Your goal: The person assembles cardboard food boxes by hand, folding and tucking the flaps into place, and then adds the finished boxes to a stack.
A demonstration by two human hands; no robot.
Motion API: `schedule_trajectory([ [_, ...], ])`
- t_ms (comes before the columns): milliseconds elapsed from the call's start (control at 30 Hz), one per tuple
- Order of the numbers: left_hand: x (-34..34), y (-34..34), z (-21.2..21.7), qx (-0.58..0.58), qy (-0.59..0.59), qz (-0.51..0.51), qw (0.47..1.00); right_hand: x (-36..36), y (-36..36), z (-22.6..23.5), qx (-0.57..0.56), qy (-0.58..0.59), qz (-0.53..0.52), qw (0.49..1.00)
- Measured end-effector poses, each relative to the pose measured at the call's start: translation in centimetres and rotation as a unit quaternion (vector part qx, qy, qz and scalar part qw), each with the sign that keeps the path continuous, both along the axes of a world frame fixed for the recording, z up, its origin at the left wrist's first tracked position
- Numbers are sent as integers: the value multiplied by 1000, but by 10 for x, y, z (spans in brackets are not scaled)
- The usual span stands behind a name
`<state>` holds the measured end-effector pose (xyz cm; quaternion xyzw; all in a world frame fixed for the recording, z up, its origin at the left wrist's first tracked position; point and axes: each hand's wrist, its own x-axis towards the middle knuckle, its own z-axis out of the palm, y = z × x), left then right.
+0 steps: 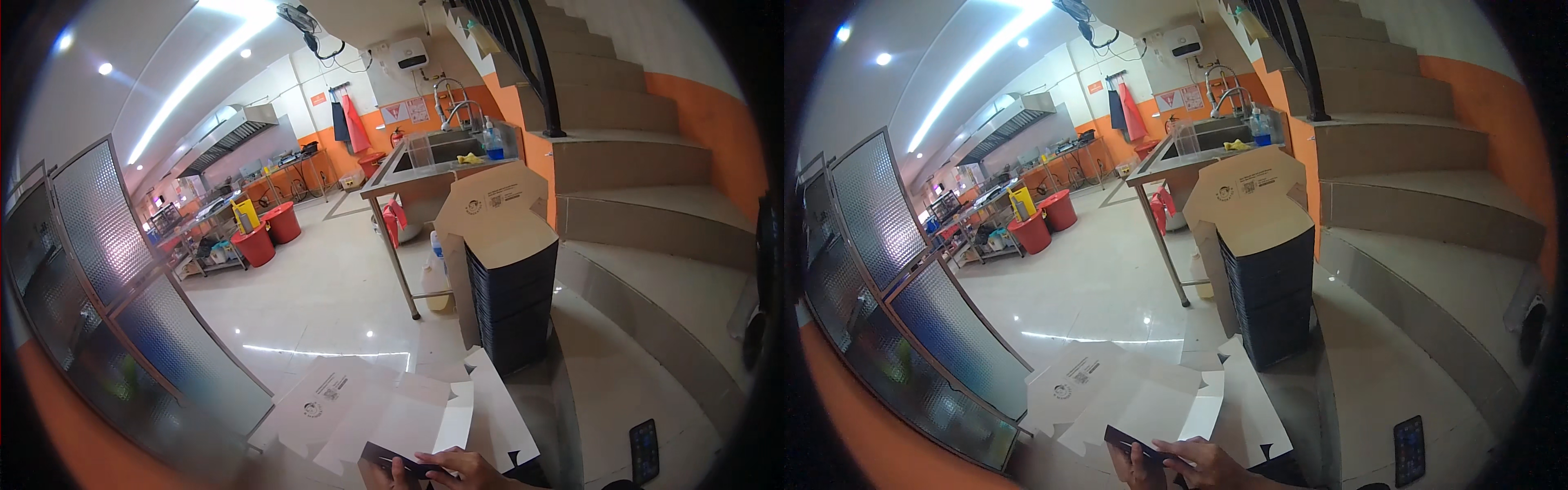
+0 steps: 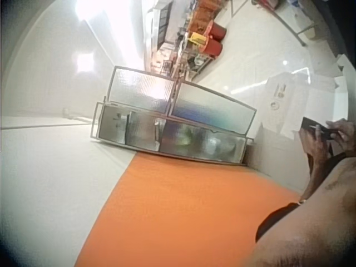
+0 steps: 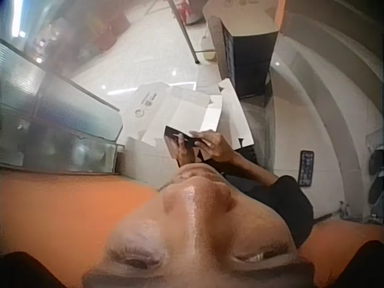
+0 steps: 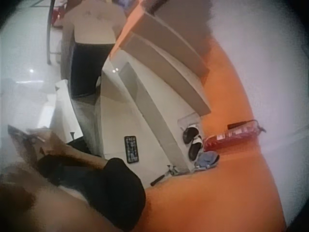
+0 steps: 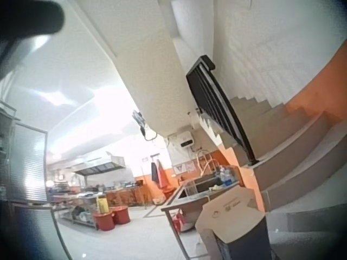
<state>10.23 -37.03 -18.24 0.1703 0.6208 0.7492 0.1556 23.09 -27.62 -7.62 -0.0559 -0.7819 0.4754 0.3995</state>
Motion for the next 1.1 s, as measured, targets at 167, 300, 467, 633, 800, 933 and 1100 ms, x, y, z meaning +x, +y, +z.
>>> schedule_trajectory([
  [167,-2,-1,28,107,-3,-31,994,-8,5,-17,51,7,-15,999],
  [300,2,-6,48,154,-98,76,980,1,1,-4,-95,-94,40,990],
  [467,-3,-5,74,141,-231,21,962,4,11,-10,116,8,125,985],
  [633,14,4,79,172,-93,-27,980,7,0,2,109,-49,-27,993],
  [800,17,3,71,149,-61,-16,987,0,4,3,55,-24,-136,989],
  [933,16,14,66,152,-60,-63,985,2,5,7,112,-16,-148,983],
  [1100,-11,-11,-64,-76,418,-10,905,-8,2,-15,74,4,-134,988],
])
